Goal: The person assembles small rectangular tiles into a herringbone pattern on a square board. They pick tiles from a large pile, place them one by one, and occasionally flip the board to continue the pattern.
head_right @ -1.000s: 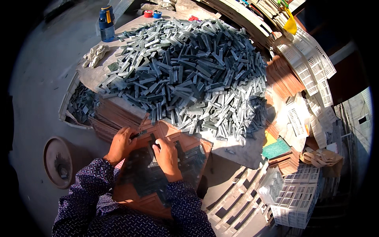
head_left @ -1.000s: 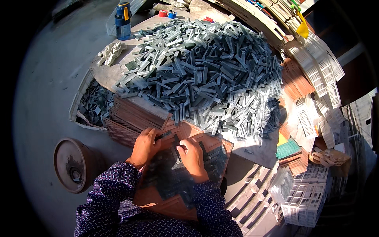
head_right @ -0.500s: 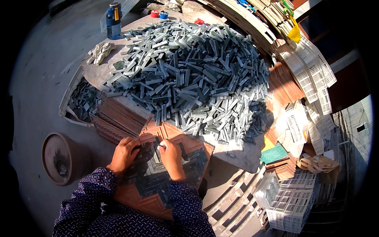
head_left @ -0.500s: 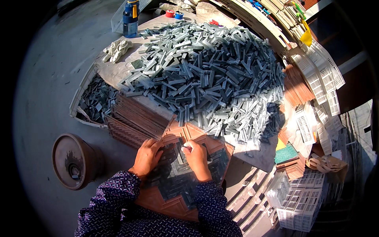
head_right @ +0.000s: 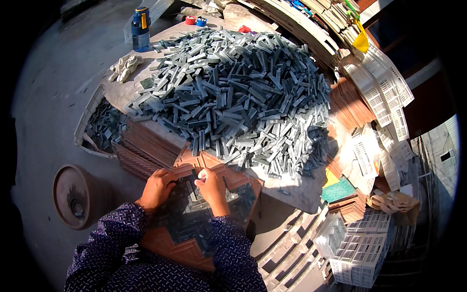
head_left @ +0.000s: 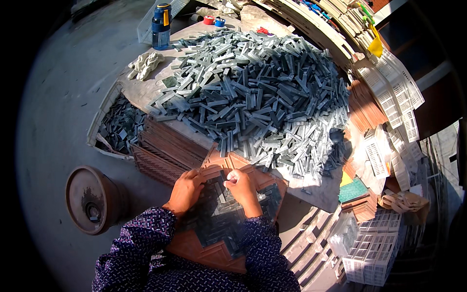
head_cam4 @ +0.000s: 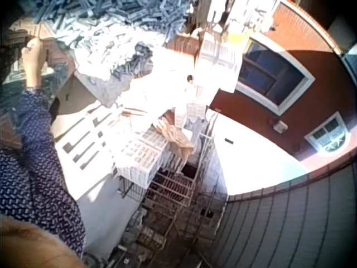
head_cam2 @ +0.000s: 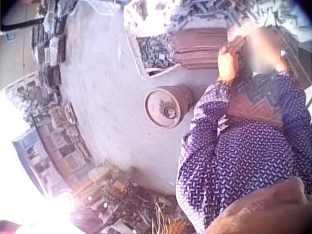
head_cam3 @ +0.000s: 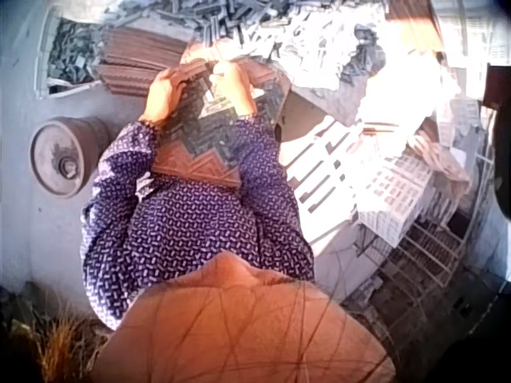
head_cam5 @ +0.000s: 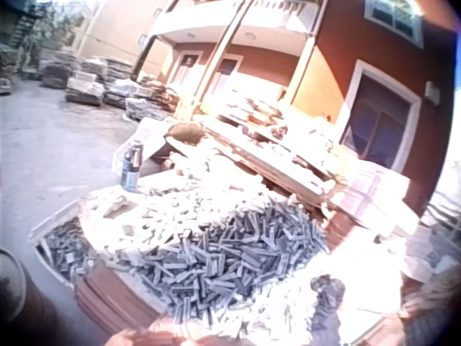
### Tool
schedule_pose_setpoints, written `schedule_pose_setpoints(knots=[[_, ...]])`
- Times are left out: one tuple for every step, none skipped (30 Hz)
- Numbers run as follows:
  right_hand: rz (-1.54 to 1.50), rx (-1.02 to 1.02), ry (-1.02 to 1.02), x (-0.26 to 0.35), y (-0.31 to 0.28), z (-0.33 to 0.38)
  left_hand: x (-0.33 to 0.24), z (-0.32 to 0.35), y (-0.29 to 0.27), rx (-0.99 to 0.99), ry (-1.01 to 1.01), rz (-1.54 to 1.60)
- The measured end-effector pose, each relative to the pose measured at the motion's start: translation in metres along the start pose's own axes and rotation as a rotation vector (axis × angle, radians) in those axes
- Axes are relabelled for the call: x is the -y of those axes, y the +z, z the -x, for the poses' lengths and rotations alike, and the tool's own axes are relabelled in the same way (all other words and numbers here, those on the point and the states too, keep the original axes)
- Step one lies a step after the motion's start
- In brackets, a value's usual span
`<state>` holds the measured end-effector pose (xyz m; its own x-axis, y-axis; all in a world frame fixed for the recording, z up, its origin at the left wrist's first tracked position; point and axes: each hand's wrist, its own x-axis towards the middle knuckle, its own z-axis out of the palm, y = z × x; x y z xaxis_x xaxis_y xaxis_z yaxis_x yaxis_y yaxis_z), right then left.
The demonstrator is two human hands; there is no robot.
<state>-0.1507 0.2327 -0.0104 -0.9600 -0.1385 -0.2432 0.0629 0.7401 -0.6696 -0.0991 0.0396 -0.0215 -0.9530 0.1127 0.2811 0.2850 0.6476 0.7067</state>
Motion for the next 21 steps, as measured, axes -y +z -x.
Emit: schedule_pose_setpoints(knots=[[-0.07,0.02,-0.012,-0.002,0.0,-0.003,0.0,0.0,0.0,0.008,-0.015,0.012],[-0.044,0.042,0.002,-0.004,0.0,-0.004,0.0,0.0,0.0,0.023,-0.013,-0.004],[-0.018,0.063,0.017,-0.005,0.001,-0.005,0.0,0.0,0.0,0.038,-0.01,-0.02],[0.006,0.086,0.028,-0.005,0.001,-0.006,0.0,-0.001,-0.001,0.053,-0.009,-0.04],[0.029,0.077,0.027,-0.005,0.001,-0.006,0.0,-0.001,-0.001,0.042,0.002,-0.022],[0.052,0.068,0.026,-0.005,0.001,-0.006,-0.001,-0.001,-0.001,0.032,0.014,-0.004],[0.074,0.061,0.025,-0.003,0.001,-0.005,-0.001,0.0,-0.002,0.022,0.023,0.013],[0.06,0.067,0.029,0.0,0.0,-0.005,-0.001,0.0,-0.003,0.022,0.018,0.002],[0.047,0.074,0.032,0.002,-0.003,-0.006,-0.001,0.0,-0.004,0.022,0.013,-0.01],[0.039,0.07,0.041,0.004,-0.007,-0.005,-0.003,-0.001,-0.003,0.023,0.017,-0.012],[0.035,0.079,0.025,0.002,-0.008,-0.005,-0.004,-0.001,-0.003,0.009,0.023,-0.012],[0.032,0.088,0.009,-0.001,-0.009,-0.005,-0.005,0.0,-0.003,-0.004,0.029,-0.011],[0.025,0.102,-0.012,0.0,-0.009,-0.006,-0.005,0.0,-0.003,-0.02,0.03,-0.017],[-0.003,0.056,-0.04,0.002,-0.009,-0.007,-0.004,0.0,-0.003,-0.028,0.03,-0.016],[-0.03,0.01,-0.067,0.005,-0.009,-0.007,-0.003,0.0,-0.001,-0.035,0.03,-0.015],[-0.06,-0.036,-0.094,0.009,-0.008,-0.007,-0.002,0.0,0.0,-0.041,0.03,-0.016],[-0.047,-0.015,-0.09,0.006,-0.006,-0.009,-0.002,-0.001,0.001,-0.031,0.005,-0.004],[-0.034,0.005,-0.086,-0.001,-0.002,-0.014,-0.004,-0.004,0.002,-0.022,-0.02,0.009],[-0.022,0.031,-0.084,0.006,-0.002,-0.015,-0.006,-0.006,0.003,-0.014,-0.05,0.019],[0.019,0.048,-0.077,0.011,-0.004,-0.015,-0.008,-0.009,0.005,-0.036,-0.046,0.003],[0.059,0.066,-0.069,0.017,-0.008,-0.014,-0.01,-0.014,0.008,-0.058,-0.042,-0.013]])
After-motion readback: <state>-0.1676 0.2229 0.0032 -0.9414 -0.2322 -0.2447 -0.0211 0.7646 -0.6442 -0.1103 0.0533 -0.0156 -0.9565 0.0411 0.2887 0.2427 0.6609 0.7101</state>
